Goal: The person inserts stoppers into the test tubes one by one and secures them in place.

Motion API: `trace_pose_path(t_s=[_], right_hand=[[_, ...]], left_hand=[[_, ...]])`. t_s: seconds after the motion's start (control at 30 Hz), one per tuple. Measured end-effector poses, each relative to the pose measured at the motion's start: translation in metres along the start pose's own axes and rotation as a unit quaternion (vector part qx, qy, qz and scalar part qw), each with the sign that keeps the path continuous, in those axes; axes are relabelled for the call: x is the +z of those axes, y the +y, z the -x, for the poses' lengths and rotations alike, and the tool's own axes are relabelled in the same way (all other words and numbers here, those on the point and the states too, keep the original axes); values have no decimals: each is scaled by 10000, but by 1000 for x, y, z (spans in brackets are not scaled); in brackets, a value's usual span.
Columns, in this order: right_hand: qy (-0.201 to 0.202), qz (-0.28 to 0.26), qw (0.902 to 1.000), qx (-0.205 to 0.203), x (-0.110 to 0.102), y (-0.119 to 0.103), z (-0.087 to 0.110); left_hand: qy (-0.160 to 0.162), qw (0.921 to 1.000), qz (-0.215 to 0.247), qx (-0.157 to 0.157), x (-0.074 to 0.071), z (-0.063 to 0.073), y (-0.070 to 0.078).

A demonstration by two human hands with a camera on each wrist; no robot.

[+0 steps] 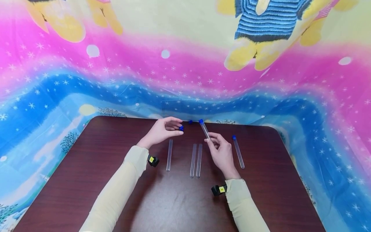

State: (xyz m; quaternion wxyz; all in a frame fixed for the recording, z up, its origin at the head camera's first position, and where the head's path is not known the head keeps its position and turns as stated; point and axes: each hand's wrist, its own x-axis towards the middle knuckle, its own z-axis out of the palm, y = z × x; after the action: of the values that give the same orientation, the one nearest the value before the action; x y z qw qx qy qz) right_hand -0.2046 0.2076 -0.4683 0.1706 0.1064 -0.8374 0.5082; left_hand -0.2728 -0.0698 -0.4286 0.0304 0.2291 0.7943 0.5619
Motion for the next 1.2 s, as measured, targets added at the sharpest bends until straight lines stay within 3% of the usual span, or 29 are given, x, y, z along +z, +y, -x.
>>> trace_pose_path(t_s=[0.6, 1.2], right_hand=[[116, 571, 9976, 373, -15, 15, 4], [150, 876, 9931, 762, -30, 34, 8]], left_hand=[[1, 9998, 86, -152, -1, 3, -6], [111, 9997, 5, -228, -3, -1, -24]])
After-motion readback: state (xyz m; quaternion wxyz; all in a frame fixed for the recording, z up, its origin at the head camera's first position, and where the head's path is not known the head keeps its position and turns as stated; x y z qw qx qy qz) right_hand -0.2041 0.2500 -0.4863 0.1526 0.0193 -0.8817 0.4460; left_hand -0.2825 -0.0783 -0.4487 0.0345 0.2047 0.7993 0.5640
